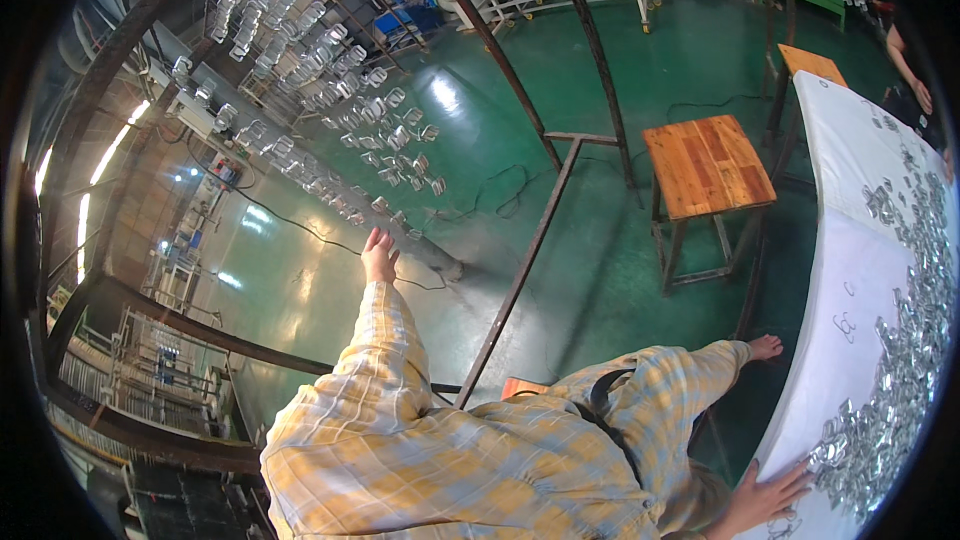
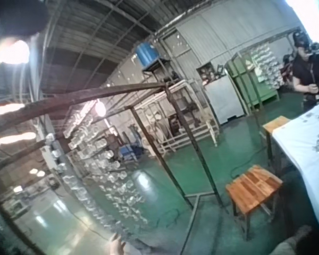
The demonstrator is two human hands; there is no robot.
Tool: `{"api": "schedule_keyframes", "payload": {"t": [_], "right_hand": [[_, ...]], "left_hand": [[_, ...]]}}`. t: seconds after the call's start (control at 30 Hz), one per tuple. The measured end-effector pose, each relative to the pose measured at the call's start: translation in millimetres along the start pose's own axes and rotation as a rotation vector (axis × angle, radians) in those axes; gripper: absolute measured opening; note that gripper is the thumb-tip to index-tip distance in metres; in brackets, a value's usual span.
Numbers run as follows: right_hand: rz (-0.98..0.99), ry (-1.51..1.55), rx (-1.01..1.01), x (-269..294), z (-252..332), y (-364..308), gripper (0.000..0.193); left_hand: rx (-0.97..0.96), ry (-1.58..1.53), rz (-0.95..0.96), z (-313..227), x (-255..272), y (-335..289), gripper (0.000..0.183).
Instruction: The person hangs small metal pieces onto a vertical metal wire hanger by hand, then picks up more metal pieces from a pile on a table while sitting on a stool.
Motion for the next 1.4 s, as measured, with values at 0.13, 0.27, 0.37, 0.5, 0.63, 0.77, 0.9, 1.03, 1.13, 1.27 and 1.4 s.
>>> {"api": "schedule_keyframes", "payload": {"t": [0.13, 0.27, 0.37, 0.5, 0.63, 0.77, 0.9, 1.03, 1.13, 1.27, 1.4], "right_hand": [[-0.054, 0.029, 0.032, -15, -8, 0, 0.086], [-0.116, 0.074, 0.071, -12, -6, -2, 0.087], [-0.121, 0.061, 0.068, -14, -9, -2, 0.087], [-0.095, 0.066, 0.056, -13, -8, -2, 0.087], [-0.065, 0.051, 0.040, -10, -7, -2, 0.087], [-0.046, 0.056, 0.041, -15, -8, 0, 0.087], [-0.058, 0.058, 0.038, -15, -9, 1, 0.087], [-0.018, 0.041, 0.030, -11, -5, 0, 0.087], [-0.019, 0.048, 0.036, -10, -4, -1, 0.087], [-0.023, 0.059, 0.043, -8, 0, -4, 0.086], [-0.005, 0.032, -0.016, 3, -6, -4, 0.088]], "left_hand": [[-0.055, 0.114, 0.088, -10, -28, 11, 0.060], [-0.229, 0.285, 0.028, 6, -11, 64, 0.052], [-0.290, 0.239, -0.140, -13, -19, 41, 0.034], [-0.364, 0.274, -0.160, -22, -12, 32, 0.027], [-0.548, 0.470, -0.209, -45, -17, 2, 0.019], [-0.576, 0.456, -0.160, -40, -13, 2, 0.014], [-0.593, 0.327, -0.086, -37, -23, -3, 0.012], [-0.568, 0.188, -0.070, -27, -18, 2, 0.014], [-0.604, 0.184, -0.126, -32, -10, -2, 0.015], [-0.607, 0.137, -0.162, -42, 6, -5, 0.015], [-0.608, 0.122, 0.028, -45, -34, -12, 0.011]]}}
Point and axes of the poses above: each hand's wrist, its own y-axis towards the middle knuckle, its own x-axis out of the back of the hand, z = x × y, the point moved 9 cm from there along y, towards the middle knuckle, and after that the axes turned 5 degrees about -x, right-handed, at the moved point
